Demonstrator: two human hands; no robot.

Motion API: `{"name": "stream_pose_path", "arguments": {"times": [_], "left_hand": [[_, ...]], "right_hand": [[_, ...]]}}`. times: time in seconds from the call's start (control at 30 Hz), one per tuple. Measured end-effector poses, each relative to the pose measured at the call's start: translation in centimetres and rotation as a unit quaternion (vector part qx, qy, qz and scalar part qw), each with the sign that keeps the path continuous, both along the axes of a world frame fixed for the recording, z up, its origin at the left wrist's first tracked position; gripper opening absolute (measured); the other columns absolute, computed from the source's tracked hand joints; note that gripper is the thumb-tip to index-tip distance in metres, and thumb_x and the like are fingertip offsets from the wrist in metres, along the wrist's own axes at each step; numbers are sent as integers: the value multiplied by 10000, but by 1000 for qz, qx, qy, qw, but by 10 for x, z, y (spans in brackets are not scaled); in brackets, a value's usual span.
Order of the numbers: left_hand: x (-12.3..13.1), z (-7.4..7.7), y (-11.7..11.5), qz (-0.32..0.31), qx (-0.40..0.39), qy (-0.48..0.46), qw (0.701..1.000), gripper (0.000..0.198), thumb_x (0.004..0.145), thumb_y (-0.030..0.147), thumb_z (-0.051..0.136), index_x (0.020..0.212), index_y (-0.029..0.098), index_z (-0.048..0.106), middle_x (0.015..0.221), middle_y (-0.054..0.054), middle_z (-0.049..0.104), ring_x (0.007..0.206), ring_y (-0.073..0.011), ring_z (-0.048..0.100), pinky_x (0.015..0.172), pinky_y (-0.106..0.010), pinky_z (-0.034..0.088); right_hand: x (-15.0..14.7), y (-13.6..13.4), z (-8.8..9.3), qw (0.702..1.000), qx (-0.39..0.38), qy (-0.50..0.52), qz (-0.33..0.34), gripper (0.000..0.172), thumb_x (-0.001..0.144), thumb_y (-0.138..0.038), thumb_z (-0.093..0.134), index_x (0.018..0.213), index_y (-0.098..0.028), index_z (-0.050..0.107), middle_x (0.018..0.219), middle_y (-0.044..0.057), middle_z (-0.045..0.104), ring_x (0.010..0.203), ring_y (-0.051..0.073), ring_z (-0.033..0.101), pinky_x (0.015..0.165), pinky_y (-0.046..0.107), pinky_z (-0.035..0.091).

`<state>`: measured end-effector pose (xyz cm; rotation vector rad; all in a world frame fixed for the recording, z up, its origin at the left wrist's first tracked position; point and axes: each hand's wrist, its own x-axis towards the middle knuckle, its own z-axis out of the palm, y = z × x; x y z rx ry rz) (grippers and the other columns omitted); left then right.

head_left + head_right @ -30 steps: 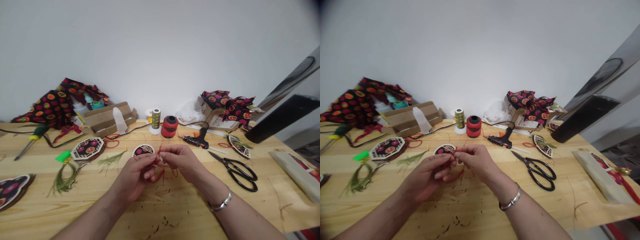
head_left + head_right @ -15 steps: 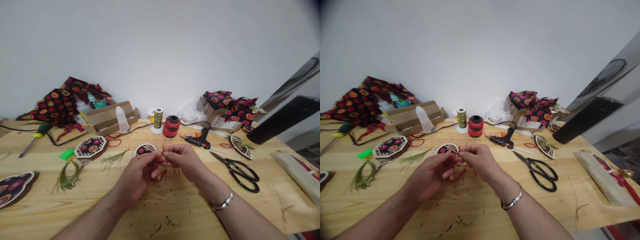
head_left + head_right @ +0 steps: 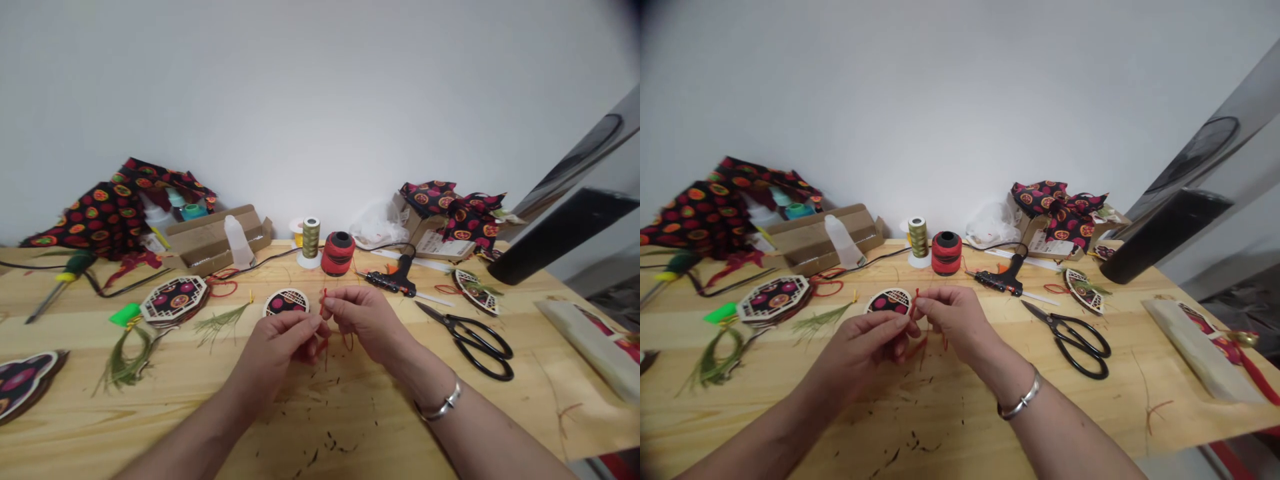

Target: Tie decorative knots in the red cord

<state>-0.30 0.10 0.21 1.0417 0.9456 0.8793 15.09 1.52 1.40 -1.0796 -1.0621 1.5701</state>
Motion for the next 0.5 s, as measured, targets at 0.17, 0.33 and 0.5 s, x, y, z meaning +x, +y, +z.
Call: {"name": "stream_pose_path", "arguments": {"times": [0.17,0.33,0.5], "left_hand": [[2,5,-3,-17,55,101,993,224,773,326,572,671,155,675,471,39,487,474,-81,439,493,-198,355],[5,7,-5,-22,94,165,982,210,762,299,557,627,165,648,474,38,509,464,-86,431,474,-195,340],[7,8,-8,-48,124,218,967,213,758,299,538,645,160,651,464,39,491,452,-92,435,465,-199,338]], "right_hand": [[1,1,2,999,-6,49,-13,145,662,-251,666,625,-122,613,447,-50,488,385,35,284,375,208,167],[2,2,3,996,-22,85,-7,165,653,-259,675,640,-113,599,542,-6,580,384,23,278,386,209,124],[4,3,1,992,-34,121,7,210,668,-290,671,637,-115,558,603,21,623,361,6,237,379,205,88]]}}
